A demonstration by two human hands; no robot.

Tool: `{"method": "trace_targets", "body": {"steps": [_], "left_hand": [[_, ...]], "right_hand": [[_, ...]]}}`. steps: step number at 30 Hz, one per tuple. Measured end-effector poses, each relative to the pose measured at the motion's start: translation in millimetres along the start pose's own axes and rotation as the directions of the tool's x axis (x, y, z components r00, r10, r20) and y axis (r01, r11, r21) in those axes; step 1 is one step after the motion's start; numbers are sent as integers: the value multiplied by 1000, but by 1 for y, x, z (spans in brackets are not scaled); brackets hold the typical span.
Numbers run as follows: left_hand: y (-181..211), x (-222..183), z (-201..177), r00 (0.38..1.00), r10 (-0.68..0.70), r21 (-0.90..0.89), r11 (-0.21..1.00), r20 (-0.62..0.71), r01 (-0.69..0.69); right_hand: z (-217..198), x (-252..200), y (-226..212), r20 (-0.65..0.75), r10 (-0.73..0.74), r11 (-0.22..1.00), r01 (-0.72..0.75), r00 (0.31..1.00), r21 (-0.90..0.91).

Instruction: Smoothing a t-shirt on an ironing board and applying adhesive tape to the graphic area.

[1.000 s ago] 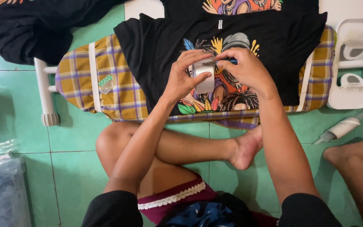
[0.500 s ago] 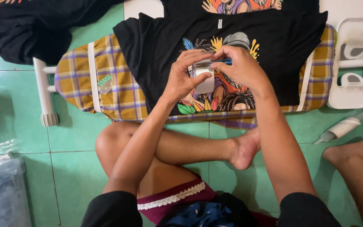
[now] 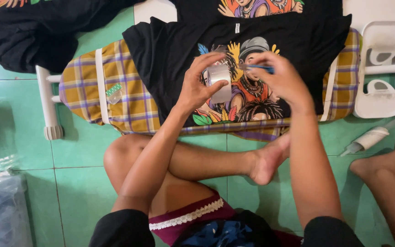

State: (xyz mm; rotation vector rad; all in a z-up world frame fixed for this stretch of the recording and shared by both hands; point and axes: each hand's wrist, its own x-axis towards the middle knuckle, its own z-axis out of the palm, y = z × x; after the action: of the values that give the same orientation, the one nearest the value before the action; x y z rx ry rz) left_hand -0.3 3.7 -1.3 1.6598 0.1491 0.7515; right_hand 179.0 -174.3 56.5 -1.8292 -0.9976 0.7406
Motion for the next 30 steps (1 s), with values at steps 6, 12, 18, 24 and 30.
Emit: {"method": "trace_targets", "body": {"steps": [6, 12, 18, 24, 30], "left_hand": [[7, -3, -1, 999, 3, 136, 991, 53, -11], [5, -6, 4, 1000, 8, 19, 1000, 30, -8], [11, -2, 5, 1000, -24, 44, 999, -5, 24], [12, -5, 5, 999, -38, 69, 997, 4, 37], [8, -7, 4, 995, -17, 89, 996, 100, 8]], "right_hand": [[-87, -79, 122, -556, 246, 969, -179, 794, 172], [-208, -187, 297, -913, 50, 938, -332, 406, -96], [-228, -223, 342, -884, -31, 804, -514, 466, -299], [-220, -218, 326, -907, -69, 635, -683, 416, -362], [-131, -140, 153, -805, -406, 801, -257, 431, -541]]}}
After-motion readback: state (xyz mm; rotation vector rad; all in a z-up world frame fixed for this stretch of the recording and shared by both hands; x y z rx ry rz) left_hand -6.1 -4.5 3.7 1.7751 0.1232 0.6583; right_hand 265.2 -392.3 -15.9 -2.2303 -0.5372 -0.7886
